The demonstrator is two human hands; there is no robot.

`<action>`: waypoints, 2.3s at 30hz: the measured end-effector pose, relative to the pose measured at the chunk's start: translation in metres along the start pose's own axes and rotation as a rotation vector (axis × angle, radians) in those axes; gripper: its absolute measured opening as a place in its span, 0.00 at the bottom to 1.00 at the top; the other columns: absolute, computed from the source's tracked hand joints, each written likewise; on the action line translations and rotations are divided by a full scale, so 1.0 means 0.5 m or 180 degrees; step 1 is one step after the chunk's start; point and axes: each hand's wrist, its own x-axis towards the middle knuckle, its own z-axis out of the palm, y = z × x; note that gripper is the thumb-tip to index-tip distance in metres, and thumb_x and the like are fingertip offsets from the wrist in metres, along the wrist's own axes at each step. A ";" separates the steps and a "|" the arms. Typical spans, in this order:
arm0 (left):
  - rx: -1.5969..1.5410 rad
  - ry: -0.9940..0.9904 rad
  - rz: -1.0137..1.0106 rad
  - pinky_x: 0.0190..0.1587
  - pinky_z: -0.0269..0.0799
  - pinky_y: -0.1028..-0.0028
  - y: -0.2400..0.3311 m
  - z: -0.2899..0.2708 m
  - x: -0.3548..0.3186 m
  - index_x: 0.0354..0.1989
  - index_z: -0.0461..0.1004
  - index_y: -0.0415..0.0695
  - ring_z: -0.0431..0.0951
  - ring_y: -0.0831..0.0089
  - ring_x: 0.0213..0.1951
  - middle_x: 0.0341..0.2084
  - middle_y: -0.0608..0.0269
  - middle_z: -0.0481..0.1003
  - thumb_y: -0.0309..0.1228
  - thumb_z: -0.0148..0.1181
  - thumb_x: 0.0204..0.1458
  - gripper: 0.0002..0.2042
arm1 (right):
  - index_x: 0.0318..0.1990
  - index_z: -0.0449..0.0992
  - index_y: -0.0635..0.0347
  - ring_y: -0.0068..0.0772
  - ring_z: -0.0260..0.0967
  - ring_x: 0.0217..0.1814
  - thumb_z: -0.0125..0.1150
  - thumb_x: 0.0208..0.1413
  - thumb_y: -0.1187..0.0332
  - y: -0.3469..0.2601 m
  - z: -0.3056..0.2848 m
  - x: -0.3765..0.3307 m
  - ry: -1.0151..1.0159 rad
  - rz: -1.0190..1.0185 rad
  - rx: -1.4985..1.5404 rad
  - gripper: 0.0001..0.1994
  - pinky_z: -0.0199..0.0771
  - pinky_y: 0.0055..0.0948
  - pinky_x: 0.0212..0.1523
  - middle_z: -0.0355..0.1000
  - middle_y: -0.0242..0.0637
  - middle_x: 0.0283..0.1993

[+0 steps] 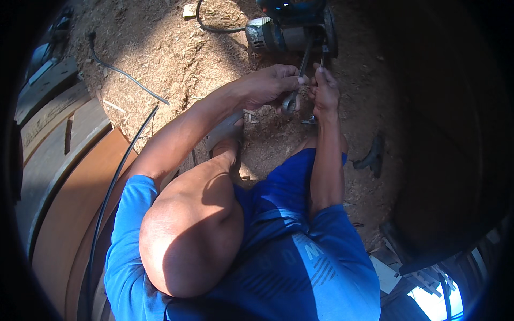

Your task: The person adjusts and services a woodworking router, using a wrench and a screwdriver to tighten components on the base and body while the tool is unplugged.

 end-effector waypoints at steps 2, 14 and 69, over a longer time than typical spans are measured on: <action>0.0389 0.0157 -0.0068 0.25 0.70 0.77 -0.013 0.005 -0.003 0.47 0.68 0.40 0.76 0.77 0.23 0.26 0.59 0.78 0.41 0.49 0.70 0.15 | 0.58 0.74 0.61 0.11 0.54 0.22 0.57 0.69 0.61 -0.011 0.015 -0.009 0.0133 -0.0052 -0.0124 0.17 0.56 0.17 0.21 0.64 0.22 0.28; -0.0372 0.0134 0.0103 0.19 0.66 0.76 0.038 -0.019 -0.024 0.54 0.71 0.33 0.75 0.74 0.19 0.23 0.60 0.78 0.42 0.46 0.70 0.21 | 0.51 0.70 0.60 0.11 0.60 0.23 0.56 0.66 0.67 0.068 -0.061 0.049 0.0087 -0.1114 -0.0557 0.10 0.57 0.16 0.22 0.73 0.26 0.31; 0.2187 0.0838 0.0564 0.46 0.76 0.58 -0.044 0.043 -0.013 0.64 0.62 0.39 0.81 0.52 0.38 0.34 0.43 0.78 0.34 0.49 0.61 0.23 | 0.45 0.77 0.64 0.16 0.66 0.24 0.57 0.68 0.66 -0.015 -0.016 0.055 0.0685 -0.0545 -0.0855 0.10 0.65 0.19 0.21 0.79 0.33 0.33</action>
